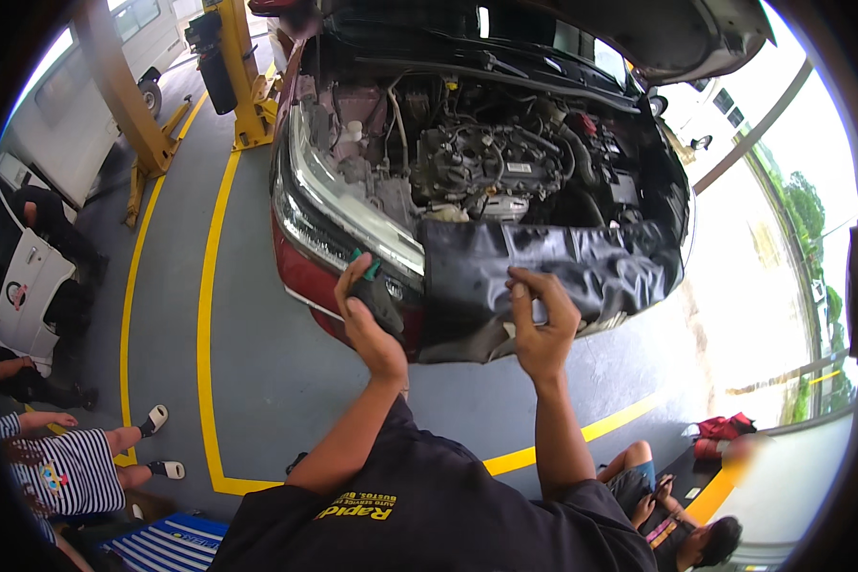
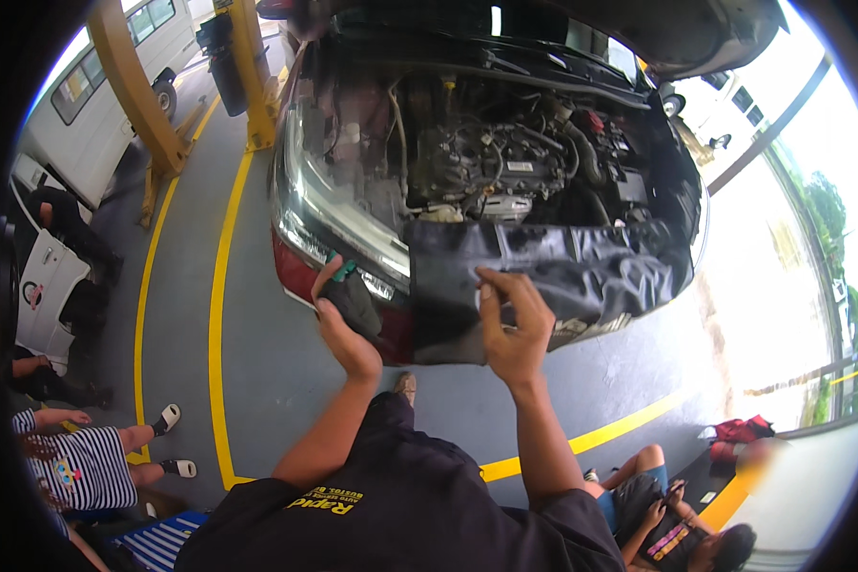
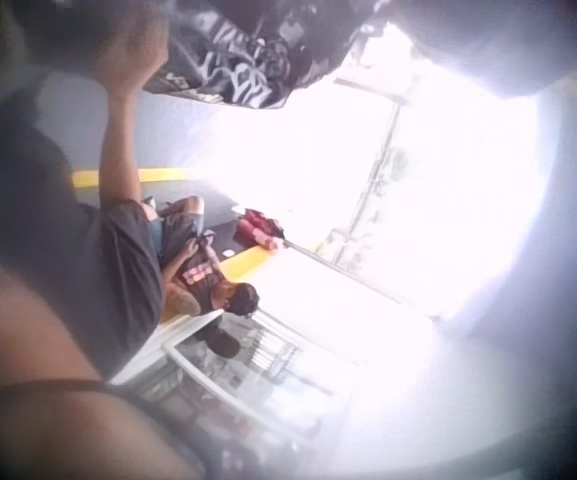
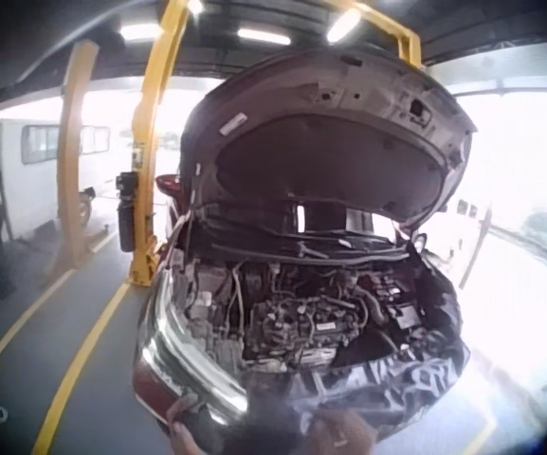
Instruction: The person selects a socket and extension from a tool tray, removes a spark plug from a car engine, cleans it with a rag, and then checks the wheel and tire area before receiving an air filter from a colleague.
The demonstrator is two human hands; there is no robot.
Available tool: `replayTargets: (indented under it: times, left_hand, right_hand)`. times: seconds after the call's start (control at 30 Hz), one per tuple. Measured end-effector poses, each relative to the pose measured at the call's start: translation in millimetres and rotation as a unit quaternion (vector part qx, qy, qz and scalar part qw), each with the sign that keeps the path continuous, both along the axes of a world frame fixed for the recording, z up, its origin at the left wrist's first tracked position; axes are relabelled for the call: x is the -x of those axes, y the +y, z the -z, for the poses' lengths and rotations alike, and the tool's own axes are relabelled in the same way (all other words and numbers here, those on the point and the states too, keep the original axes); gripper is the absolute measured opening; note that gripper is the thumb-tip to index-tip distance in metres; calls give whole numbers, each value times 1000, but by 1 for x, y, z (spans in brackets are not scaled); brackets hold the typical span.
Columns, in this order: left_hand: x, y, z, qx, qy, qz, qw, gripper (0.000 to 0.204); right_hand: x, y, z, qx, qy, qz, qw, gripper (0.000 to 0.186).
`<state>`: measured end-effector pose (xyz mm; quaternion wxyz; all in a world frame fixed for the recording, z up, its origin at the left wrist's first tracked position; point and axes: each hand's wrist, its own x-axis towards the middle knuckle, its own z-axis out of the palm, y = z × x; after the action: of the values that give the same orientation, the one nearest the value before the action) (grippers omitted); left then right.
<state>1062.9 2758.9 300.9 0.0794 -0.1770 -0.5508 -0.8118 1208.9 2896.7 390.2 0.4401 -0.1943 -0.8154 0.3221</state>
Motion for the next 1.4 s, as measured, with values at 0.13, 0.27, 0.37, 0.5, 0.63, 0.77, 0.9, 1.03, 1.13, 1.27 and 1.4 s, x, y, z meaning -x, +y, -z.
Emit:
replayTargets:
  times: [0.13, 0.27, 0.37, 0.5, 0.63, 0.77, 0.9, 1.03, 1.13, 1.27, 1.4]
  left_hand:
    - [10, 63, 15, 115, 163, -44, 979, 59]
    - [10, 112, 36, 395, 323, -32, 859, 37]
    - [0, 144, 67, 493, 353, 4, 795, 28]
    - [0, 152, 66, 520, 333, 8, 786, 25]
    - [-2, 145, 60, 516, 286, 2, 807, 21]
    - [4, 154, 56, 467, 325, 26, 822, 20]
    - [-15, 144, 60, 487, 283, -15, 826, 20]
    - [-16, 150, 64, 491, 279, -17, 825, 19]
    - [-20, 153, 64, 485, 275, -29, 830, 18]
    - [-18, 155, 60, 467, 279, -27, 839, 21]
    - [-26, 150, 62, 476, 269, -37, 837, 19]
  right_hand:
    - [59, 82, -12, -57, 6, 36, 998, 17]
    - [124, 184, -23, -113, -6, 45, 993, 15]
    - [179, 284, -29, -198, -24, 42, 979, 19]
    - [267, 407, -28, -256, -96, 32, 961, 32]
    - [398, 502, -14, -355, -211, -13, 910, 54]
    - [454, 673, -6, -492, -264, -123, 821, 70]
    - [527, 635, 44, -280, -269, -156, 908, 66]
    - [542, 618, 57, -292, -388, 33, 874, 68]
    - [526, 601, 34, -335, -410, 40, 848, 61]
    - [520, 643, 12, -353, -287, 65, 888, 66]
    - [472, 620, -31, -368, -147, 79, 915, 63]
